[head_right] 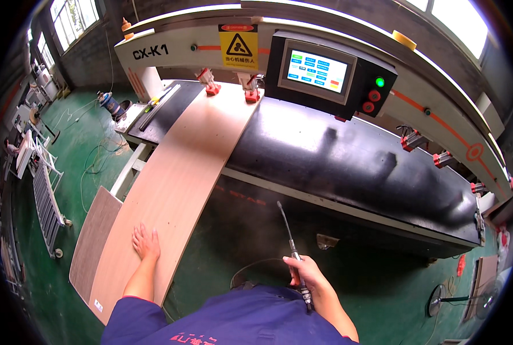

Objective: The person picks up large rectangular wood panels from a stack and carries them to a machine labeled CX-K1. They place each panel on the machine's conveyor, use a handheld tool to trigger the machine, and then remove the processed panel to place it on a different stack. This cycle is repeated for multiple panels.

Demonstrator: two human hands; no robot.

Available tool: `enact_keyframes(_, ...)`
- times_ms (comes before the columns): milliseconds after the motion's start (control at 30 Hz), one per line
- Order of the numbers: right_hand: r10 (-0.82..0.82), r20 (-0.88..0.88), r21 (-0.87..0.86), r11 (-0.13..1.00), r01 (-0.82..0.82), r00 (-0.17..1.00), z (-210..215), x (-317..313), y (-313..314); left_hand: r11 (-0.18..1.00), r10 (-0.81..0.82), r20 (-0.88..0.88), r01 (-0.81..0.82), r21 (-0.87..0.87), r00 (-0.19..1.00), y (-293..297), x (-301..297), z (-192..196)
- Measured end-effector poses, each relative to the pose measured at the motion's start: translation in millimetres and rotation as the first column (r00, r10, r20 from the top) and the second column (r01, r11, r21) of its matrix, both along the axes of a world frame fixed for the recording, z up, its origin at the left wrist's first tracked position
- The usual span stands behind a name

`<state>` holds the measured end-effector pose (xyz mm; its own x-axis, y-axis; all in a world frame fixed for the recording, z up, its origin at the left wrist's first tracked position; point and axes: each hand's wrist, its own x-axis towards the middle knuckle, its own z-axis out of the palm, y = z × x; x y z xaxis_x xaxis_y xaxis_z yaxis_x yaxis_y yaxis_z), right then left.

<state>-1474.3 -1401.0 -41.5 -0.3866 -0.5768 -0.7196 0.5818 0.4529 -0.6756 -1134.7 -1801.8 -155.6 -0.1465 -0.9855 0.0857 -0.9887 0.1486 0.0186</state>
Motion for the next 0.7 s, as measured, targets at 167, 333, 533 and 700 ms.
enact_keyframes(167,-0.003,-0.002,0.002,1.0,0.003,1.0,-1.0,-0.2,-1.0,1.0,0.002,-0.004,-0.002,0.004,1.0,-1.3,2.2,-2.8)
enact_keyframes(333,-0.001,-0.005,0.001,1.0,0.001,1.0,0.5,0.4,-3.6,1.0,0.009,-0.005,-0.009,0.018,1.0,-1.7,2.2,-2.1)
enact_keyframes(533,0.009,0.002,-0.001,1.0,-0.009,1.0,-3.4,-0.5,-4.5,1.0,0.009,-0.003,-0.009,0.019,1.0,-0.7,0.5,0.1)
enact_keyframes(700,0.0,0.01,0.003,1.0,0.0,1.0,-2.4,-0.6,-5.3,1.0,0.005,-0.008,-0.005,0.004,1.0,-2.2,2.2,-3.8)
